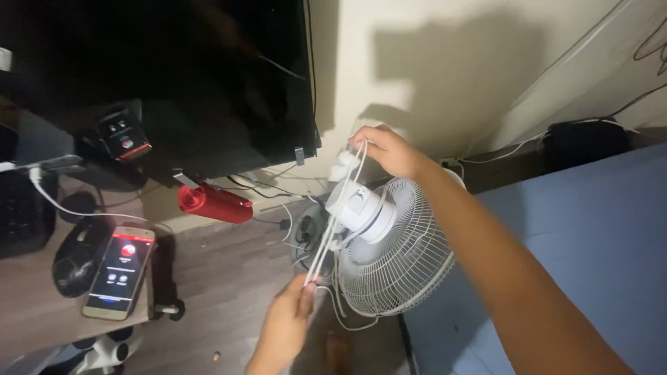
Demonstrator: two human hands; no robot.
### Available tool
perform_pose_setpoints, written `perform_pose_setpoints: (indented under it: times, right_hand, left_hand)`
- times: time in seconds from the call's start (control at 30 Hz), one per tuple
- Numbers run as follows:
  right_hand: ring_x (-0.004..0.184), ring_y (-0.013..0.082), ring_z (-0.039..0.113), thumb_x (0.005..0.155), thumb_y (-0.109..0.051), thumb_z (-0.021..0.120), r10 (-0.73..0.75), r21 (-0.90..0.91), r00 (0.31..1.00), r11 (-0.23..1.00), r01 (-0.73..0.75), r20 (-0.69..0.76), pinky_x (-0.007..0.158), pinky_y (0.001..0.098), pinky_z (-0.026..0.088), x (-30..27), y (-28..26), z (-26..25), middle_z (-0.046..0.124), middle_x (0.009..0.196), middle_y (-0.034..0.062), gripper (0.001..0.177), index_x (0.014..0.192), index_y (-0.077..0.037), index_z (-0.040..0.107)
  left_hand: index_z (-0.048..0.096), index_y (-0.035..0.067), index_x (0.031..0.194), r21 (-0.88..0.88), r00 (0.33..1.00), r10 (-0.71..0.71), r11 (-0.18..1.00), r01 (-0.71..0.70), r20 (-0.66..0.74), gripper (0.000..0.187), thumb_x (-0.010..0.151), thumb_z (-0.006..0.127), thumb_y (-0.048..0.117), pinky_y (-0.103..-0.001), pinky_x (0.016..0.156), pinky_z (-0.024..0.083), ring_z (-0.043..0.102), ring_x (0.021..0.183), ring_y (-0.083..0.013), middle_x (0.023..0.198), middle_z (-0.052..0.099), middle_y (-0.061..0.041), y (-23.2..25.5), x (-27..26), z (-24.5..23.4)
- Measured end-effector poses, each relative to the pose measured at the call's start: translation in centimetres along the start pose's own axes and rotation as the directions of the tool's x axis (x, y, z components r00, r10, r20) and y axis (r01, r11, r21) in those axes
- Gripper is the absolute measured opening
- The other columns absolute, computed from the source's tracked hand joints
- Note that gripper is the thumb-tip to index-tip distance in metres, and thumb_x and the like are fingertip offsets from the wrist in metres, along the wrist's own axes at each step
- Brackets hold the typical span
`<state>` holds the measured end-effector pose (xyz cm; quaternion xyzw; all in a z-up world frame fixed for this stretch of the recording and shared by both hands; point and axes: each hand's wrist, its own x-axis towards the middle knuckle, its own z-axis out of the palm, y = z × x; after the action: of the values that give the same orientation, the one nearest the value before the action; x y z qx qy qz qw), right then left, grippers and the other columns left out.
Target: The person organizes a tangle of white cables and power strips on the floor, then picks up a red portable fan and places it on a desk. They continue to untangle and arrange the cables near a standing fan and a power strip.
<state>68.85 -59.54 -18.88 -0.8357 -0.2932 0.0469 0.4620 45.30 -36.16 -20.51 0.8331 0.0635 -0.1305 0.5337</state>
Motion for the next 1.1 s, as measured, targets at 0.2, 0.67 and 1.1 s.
perform_pose_setpoints:
  times: [0.2,0.67,1.1]
  right_hand:
    - [0.077,0.0237,0.058,0.084,-0.015,0.049,0.252,-0.150,0.967,0.958,-0.244,0.037,0.072,0.0344,0.045,-3.4,6.5,0.2,0.062,0.081,0.0119,0.014,0.089,-0.005,0.058]
    - [0.105,0.0290,0.049,0.080,-0.024,0.051,0.691,-0.884,0.652,0.463,-0.068,0.312,0.088,0.0440,0.038,-5.9,9.1,1.1,0.055,0.108,0.0108,0.023,0.101,-0.020,0.060]
    - [0.101,0.0307,0.054,0.077,-0.035,0.048,0.770,-0.882,0.518,0.467,-0.059,0.373,0.090,0.0433,0.040,-5.1,7.0,3.8,0.057,0.108,0.0135,0.040,0.110,-0.013,0.056]
  left_hand:
    - [0.054,0.011,0.097,0.309,0.998,-0.031,0.951,0.015,0.046,0.020,0.083,0.044,0.021,-0.044,0.069,0.043,0.055,0.083,-0.0353,0.088,0.059,-0.014,-1.8,2.7,3.5]
    - [0.057,0.017,0.096,0.623,0.989,-0.102,0.782,0.016,0.103,0.023,0.075,0.048,0.017,-0.039,0.079,0.042,0.052,0.098,-0.0242,0.102,0.057,-0.005,-10.6,7.2,11.2]
    - [0.050,0.014,0.109,0.309,0.841,-0.455,0.877,0.366,0.293,0.036,0.076,0.054,0.028,-0.037,0.077,0.046,0.059,0.089,-0.0283,0.097,0.059,-0.012,-12.9,3.5,6.1]
